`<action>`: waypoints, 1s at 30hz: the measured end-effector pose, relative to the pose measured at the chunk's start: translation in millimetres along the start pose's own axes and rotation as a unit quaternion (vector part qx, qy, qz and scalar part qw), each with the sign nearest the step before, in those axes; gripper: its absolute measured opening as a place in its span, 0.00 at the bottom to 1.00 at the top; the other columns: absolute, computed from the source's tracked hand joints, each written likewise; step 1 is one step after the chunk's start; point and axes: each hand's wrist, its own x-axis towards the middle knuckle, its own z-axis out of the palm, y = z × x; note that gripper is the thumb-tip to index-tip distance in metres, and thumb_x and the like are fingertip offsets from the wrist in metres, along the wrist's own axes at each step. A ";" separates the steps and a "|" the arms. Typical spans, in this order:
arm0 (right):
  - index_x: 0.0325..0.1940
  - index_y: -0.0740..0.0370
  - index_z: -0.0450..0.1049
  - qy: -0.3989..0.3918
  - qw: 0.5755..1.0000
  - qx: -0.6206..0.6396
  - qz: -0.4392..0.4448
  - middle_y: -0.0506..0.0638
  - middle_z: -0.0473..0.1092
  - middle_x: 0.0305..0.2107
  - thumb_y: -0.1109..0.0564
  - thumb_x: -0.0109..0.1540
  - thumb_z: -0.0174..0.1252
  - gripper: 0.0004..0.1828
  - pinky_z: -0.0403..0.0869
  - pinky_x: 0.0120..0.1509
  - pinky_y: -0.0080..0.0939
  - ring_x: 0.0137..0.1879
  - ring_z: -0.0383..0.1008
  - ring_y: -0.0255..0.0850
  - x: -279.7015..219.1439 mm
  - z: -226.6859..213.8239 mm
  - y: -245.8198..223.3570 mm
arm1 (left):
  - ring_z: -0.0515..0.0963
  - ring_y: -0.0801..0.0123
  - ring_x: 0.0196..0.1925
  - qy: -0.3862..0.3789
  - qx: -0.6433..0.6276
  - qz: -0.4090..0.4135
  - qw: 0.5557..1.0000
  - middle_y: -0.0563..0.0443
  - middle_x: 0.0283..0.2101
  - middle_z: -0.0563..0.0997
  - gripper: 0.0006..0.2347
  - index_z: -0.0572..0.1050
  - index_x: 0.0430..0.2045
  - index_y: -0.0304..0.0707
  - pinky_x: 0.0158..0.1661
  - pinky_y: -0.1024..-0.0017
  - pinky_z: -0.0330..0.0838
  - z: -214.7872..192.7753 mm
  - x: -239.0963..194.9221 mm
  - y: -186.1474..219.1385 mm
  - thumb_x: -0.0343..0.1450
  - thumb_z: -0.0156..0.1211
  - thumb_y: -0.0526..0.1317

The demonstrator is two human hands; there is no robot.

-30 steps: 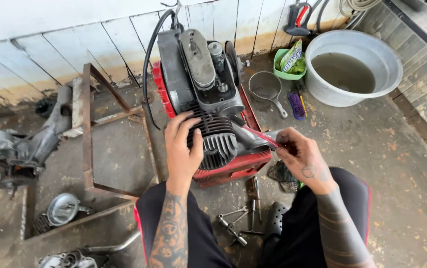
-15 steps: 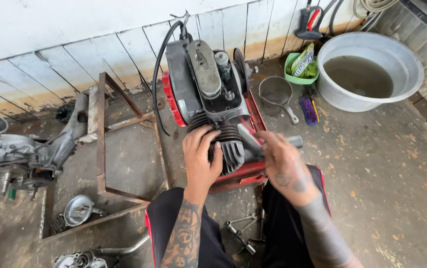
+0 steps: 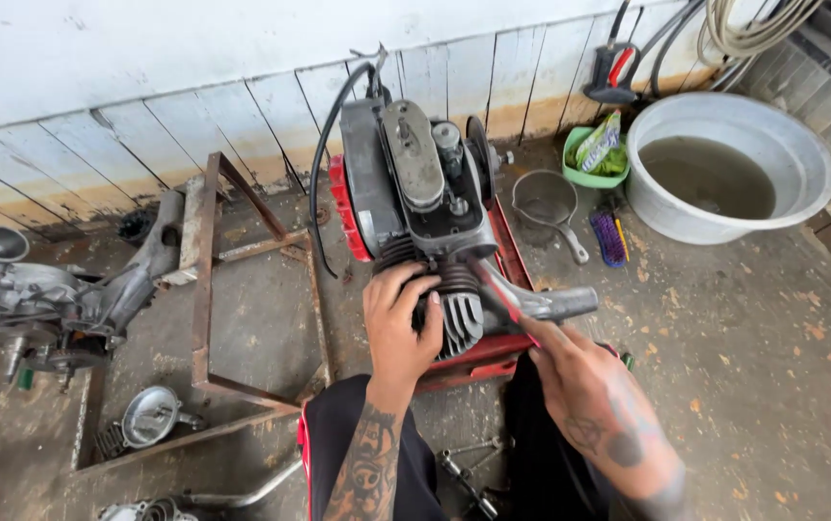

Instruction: Cleaning the cooling fins of a motorcycle engine cylinder using a brush and a screwdriver

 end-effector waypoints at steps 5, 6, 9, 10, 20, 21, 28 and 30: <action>0.58 0.69 0.65 0.024 0.971 -0.171 -0.166 0.63 0.69 0.45 0.62 0.63 0.49 0.19 0.74 0.42 0.46 0.41 0.73 0.51 22.4 60.5 18.5 | 0.76 0.57 0.50 0.001 0.004 0.010 1.000 0.49 0.49 0.78 0.09 0.78 0.37 0.37 0.57 0.61 0.65 -0.3 0.3 0.0 0.65 0.60 0.32; 0.53 0.74 0.66 -0.004 0.897 -0.352 -0.267 0.64 0.63 0.49 0.62 0.64 0.46 0.16 0.71 0.44 0.40 0.42 0.66 0.47 18.5 56.7 14.0 | 0.76 0.56 0.50 -0.001 0.006 0.010 1.000 0.48 0.49 0.78 0.09 0.78 0.37 0.36 0.57 0.61 0.65 -1.3 0.2 0.9 0.65 0.60 0.32; 0.59 0.61 0.66 -0.005 0.997 0.047 -0.067 0.55 0.79 0.40 0.63 0.61 0.54 0.21 0.77 0.37 0.50 0.38 0.82 0.52 -3.7 11.4 -19.2 | 0.76 0.56 0.51 0.003 0.001 0.011 1.000 0.48 0.48 0.78 0.07 0.77 0.35 0.34 0.57 0.61 0.65 -0.2 -1.6 1.5 0.65 0.60 0.32; 0.59 0.61 0.66 -0.006 0.997 0.048 -0.065 0.55 0.79 0.40 0.63 0.61 0.54 0.21 0.77 0.37 0.50 0.38 0.82 0.52 6.8 33.5 -11.0 | 0.76 0.56 0.51 0.000 0.001 0.010 1.000 0.48 0.48 0.78 0.07 0.77 0.35 0.34 0.57 0.61 0.65 -1.8 -0.6 0.4 0.65 0.60 0.32; 0.64 0.61 0.62 -0.052 0.992 0.104 -0.053 0.62 0.77 0.39 0.61 0.63 0.50 0.24 0.76 0.40 0.60 0.39 0.81 0.61 21.5 52.6 3.5 | 0.76 0.54 0.54 -0.011 0.001 0.026 1.000 0.49 0.49 0.78 0.07 0.79 0.38 0.39 0.58 0.58 0.65 4.0 -10.6 -11.9 0.70 0.56 0.35; 0.66 0.58 0.61 -0.058 0.997 0.059 -0.010 0.65 0.76 0.40 0.57 0.66 0.48 0.22 0.77 0.42 0.70 0.40 0.79 0.68 31.8 73.2 11.0 | 0.78 0.52 0.55 0.008 -0.009 0.048 0.999 0.50 0.48 0.79 0.07 0.80 0.39 0.43 0.58 0.54 0.65 8.2 -10.7 -19.1 0.74 0.53 0.38; 0.63 0.51 0.68 -0.063 0.996 0.012 -0.055 0.56 0.77 0.37 0.51 0.64 0.52 0.22 0.79 0.37 0.66 0.36 0.80 0.64 19.2 31.7 13.8 | 0.77 0.52 0.58 0.001 -0.011 0.035 0.999 0.48 0.49 0.79 0.08 0.80 0.40 0.42 0.60 0.53 0.64 6.9 -12.3 -13.0 0.76 0.51 0.38; 0.64 0.45 0.66 -0.083 0.995 0.046 0.033 0.53 0.78 0.41 0.50 0.64 0.54 0.22 0.79 0.47 0.64 0.43 0.81 0.61 33.7 52.9 29.8 | 0.77 0.51 0.58 0.005 -0.003 0.051 0.999 0.49 0.50 0.79 0.08 0.80 0.41 0.42 0.59 0.53 0.65 8.0 -11.5 -14.0 0.76 0.52 0.37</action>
